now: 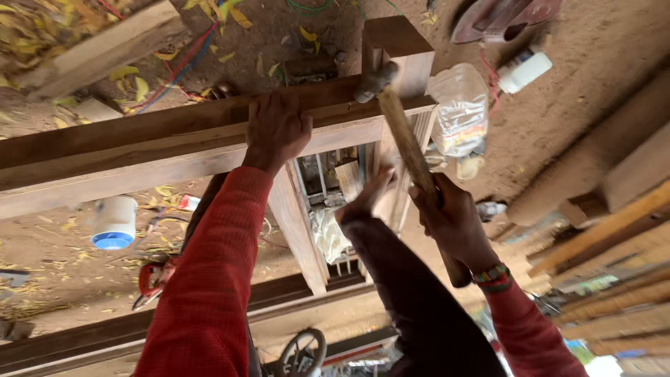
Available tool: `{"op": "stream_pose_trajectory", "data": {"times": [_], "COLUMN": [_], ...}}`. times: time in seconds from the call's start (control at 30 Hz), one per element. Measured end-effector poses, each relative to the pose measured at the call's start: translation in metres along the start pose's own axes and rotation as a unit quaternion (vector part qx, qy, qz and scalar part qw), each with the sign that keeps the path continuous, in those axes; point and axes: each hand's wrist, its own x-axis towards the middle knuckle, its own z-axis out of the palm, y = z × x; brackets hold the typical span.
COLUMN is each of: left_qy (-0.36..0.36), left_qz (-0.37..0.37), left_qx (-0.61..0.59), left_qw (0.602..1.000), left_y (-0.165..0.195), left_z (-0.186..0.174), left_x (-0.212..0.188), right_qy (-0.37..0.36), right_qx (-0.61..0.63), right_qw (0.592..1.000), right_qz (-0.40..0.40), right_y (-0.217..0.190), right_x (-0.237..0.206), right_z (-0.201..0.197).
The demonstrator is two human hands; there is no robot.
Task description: The person hammers nails into a wooden frame using a hammer. They repeatedly position nails and strike them to secure the wooden pieces together.
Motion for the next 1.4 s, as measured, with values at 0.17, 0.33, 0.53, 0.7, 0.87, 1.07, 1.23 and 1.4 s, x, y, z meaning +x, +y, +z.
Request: {"op": "stream_pose_trajectory", "data": {"times": [0.17, 0.33, 0.53, 0.7, 0.87, 1.07, 1.23, 1.4], "left_qy": [0.043, 0.036, 0.037, 0.026, 0.086, 0.114, 0.098, 0.165], "left_qz": [-0.021, -0.031, -0.034, -0.048, 0.000, 0.000, -0.009, 0.019], "left_qx": [0.057, 0.015, 0.053, 0.050, 0.105, 0.105, 0.102, 0.112], "left_qw": [0.997, 0.999, 0.997, 0.997, 0.991, 0.988, 0.990, 0.980], "left_y": [0.007, 0.012, 0.014, 0.014, 0.010, 0.012, 0.013, 0.009], "left_z": [0.000, -0.009, -0.006, 0.002, 0.007, 0.013, 0.016, 0.022], "left_x": [-0.002, -0.004, -0.001, -0.001, -0.005, -0.007, -0.009, -0.013], "right_qy": [-0.013, -0.025, -0.002, 0.039, 0.105, 0.090, 0.075, 0.072], "right_qx": [-0.052, -0.062, -0.029, 0.025, 0.080, 0.105, 0.092, 0.085], "right_qw": [0.998, 0.997, 0.999, 0.999, 0.990, 0.989, 0.991, 0.993], "right_qz": [0.023, 0.043, 0.044, 0.018, 0.043, 0.041, 0.053, 0.043], "right_y": [-0.027, -0.036, -0.030, -0.023, -0.011, 0.012, 0.022, 0.020], "right_x": [0.022, 0.034, 0.027, 0.026, 0.022, 0.025, 0.024, 0.023], "right_z": [0.003, -0.008, -0.046, -0.078, -0.087, -0.079, -0.073, -0.075]}}
